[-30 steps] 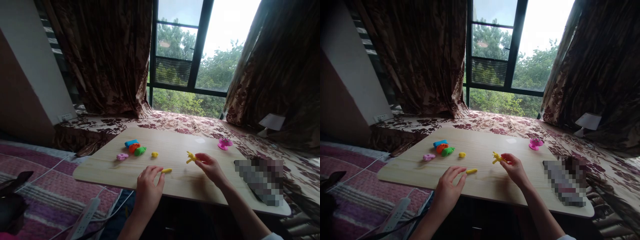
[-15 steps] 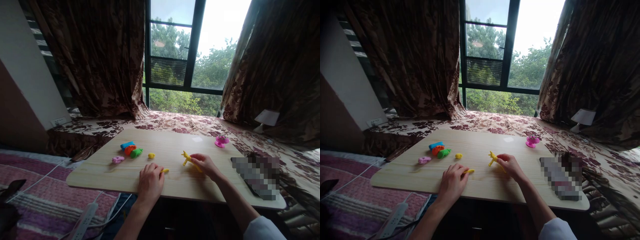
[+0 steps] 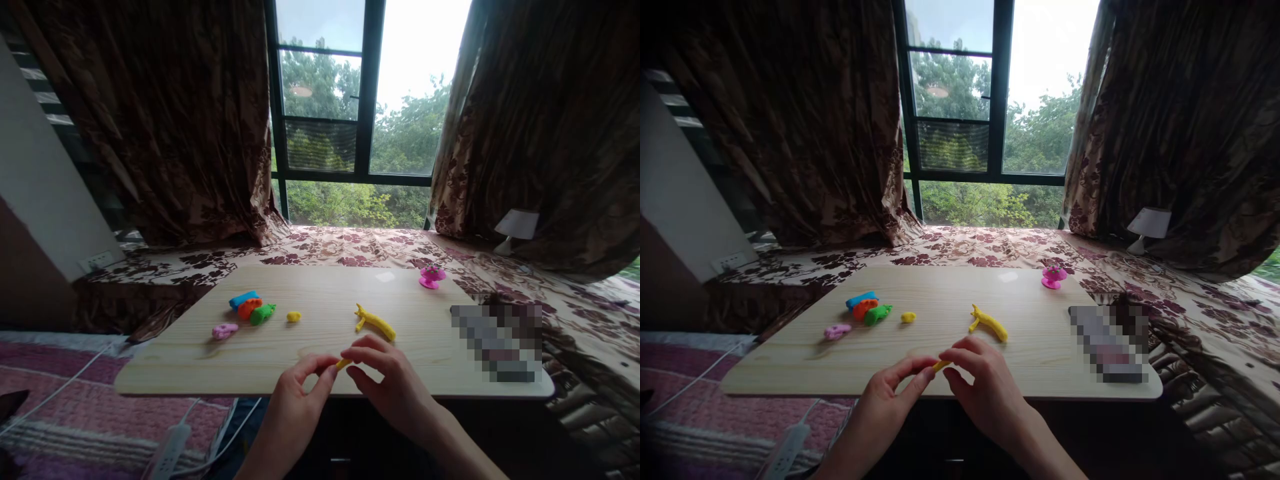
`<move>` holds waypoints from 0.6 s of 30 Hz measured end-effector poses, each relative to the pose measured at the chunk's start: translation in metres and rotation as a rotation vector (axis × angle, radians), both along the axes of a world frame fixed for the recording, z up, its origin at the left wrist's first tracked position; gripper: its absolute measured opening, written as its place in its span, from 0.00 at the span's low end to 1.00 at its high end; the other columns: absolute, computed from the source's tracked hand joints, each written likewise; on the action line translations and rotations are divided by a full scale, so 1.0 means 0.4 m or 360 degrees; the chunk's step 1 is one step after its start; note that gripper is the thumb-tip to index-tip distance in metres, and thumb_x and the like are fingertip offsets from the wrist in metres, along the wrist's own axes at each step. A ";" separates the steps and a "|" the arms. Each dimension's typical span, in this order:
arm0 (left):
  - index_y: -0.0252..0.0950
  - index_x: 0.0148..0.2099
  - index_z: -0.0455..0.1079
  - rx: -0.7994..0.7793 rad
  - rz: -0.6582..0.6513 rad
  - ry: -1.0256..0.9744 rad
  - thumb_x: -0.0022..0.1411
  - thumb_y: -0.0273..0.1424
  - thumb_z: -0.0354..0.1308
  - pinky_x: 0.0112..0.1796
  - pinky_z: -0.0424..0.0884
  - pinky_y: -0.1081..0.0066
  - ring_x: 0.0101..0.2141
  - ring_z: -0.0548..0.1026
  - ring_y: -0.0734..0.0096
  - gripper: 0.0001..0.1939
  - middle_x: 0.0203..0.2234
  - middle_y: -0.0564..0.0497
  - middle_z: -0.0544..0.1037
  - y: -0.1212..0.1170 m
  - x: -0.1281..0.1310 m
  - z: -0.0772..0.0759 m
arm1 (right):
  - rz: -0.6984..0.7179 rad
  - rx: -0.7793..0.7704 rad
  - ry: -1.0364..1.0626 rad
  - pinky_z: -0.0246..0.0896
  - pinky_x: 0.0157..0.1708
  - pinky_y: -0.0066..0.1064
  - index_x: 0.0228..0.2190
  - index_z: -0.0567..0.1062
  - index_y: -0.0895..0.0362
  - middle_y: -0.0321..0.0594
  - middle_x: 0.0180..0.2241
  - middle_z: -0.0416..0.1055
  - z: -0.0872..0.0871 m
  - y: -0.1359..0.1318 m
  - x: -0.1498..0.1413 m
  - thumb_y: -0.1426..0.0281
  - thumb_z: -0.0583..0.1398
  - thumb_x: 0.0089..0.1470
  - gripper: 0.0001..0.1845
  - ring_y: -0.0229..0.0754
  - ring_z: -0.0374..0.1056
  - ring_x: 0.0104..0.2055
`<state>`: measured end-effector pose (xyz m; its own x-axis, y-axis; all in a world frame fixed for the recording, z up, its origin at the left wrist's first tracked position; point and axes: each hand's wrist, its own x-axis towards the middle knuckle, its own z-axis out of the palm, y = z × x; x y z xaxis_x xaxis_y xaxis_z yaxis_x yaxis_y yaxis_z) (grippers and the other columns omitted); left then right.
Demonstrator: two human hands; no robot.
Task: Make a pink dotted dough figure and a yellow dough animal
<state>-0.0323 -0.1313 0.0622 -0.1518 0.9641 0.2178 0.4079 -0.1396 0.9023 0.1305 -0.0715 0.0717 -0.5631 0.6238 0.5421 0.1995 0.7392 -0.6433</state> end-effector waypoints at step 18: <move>0.37 0.34 0.75 -0.0223 -0.0126 -0.0381 0.57 0.40 0.53 0.37 0.64 0.71 0.33 0.69 0.67 0.14 0.26 0.53 0.74 -0.008 -0.003 0.032 | 0.0016 0.0129 -0.0215 0.60 0.33 0.30 0.32 0.76 0.53 0.38 0.30 0.71 0.026 -0.015 -0.022 0.72 0.56 0.56 0.09 0.39 0.66 0.32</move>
